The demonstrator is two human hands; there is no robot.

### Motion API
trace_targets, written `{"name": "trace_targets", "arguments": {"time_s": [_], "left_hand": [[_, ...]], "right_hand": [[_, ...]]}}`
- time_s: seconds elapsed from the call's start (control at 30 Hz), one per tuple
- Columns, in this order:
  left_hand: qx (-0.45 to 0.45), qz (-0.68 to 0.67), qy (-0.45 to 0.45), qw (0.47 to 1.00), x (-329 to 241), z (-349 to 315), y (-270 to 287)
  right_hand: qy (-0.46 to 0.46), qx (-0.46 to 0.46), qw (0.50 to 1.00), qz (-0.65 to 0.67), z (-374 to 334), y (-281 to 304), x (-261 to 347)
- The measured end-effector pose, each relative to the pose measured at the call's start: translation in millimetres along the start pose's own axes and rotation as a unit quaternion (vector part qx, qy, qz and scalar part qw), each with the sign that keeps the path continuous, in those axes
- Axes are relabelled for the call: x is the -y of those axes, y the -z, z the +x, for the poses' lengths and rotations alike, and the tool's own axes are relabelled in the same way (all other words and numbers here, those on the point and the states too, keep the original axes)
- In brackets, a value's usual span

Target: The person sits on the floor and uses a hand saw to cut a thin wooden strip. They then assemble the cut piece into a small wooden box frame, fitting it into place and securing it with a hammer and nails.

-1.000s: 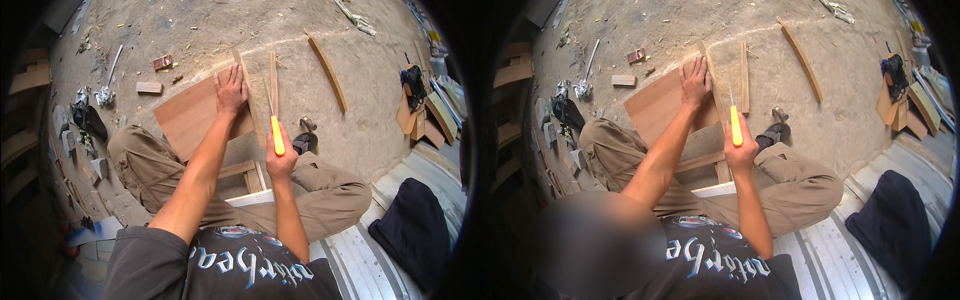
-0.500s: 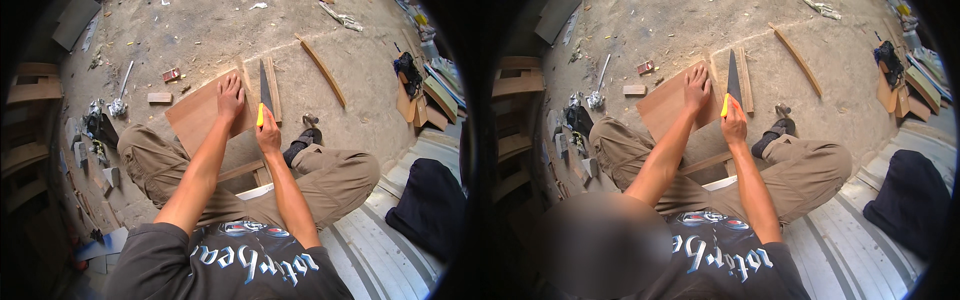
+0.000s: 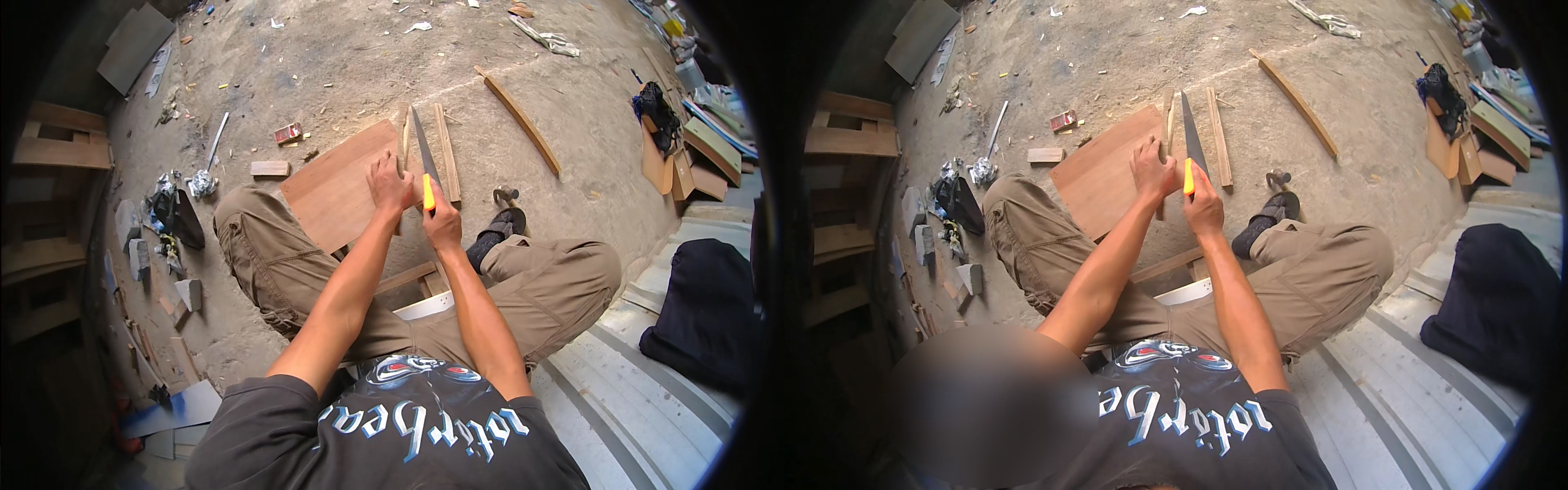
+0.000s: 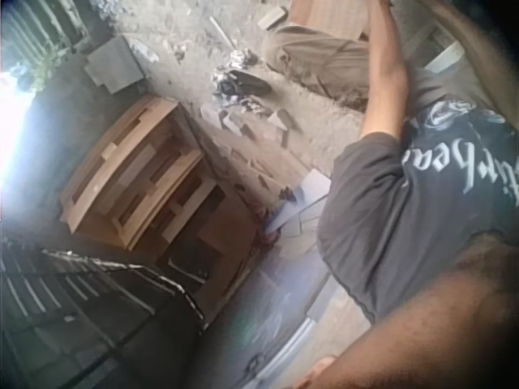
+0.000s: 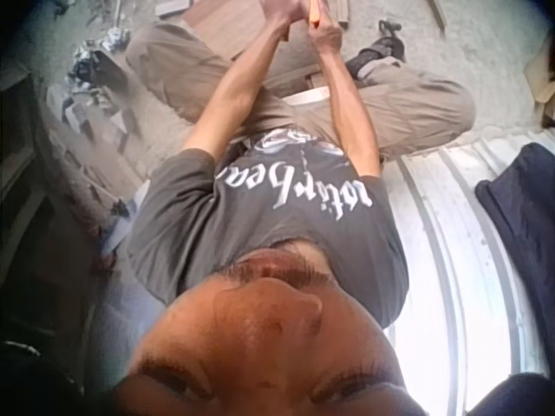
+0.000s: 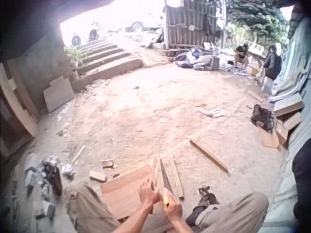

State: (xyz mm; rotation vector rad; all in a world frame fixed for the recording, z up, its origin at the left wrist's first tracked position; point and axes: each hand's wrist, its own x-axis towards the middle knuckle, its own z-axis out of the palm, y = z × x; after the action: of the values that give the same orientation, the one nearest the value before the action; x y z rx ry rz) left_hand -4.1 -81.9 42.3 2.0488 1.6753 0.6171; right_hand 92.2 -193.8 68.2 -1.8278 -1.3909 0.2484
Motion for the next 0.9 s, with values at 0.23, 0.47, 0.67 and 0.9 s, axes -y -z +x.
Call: {"name": "trace_targets", "arguments": {"time_s": [0.23,0.47,0.67,0.9], "left_hand": [[0.043,0.051,-0.04,0.997,21.2,7.0,15.9],[0.299,-0.467,0.142,0.82,11.7,4.8,70.7],[0.186,-0.447,0.051,0.874,-11.0,-35.7,104.3],[0.115,-0.336,0.051,0.933,-2.5,-56.3,126.0]], "right_hand": [[-0.136,-0.074,0.984,0.093,18.0,18.2,30.7],[-0.203,-0.092,0.961,0.166,46.4,38.0,51.0],[-0.174,-0.092,0.951,0.24,63.4,26.3,70.9],[-0.159,-0.056,0.96,0.223,58.4,17.7,102.0]]}}
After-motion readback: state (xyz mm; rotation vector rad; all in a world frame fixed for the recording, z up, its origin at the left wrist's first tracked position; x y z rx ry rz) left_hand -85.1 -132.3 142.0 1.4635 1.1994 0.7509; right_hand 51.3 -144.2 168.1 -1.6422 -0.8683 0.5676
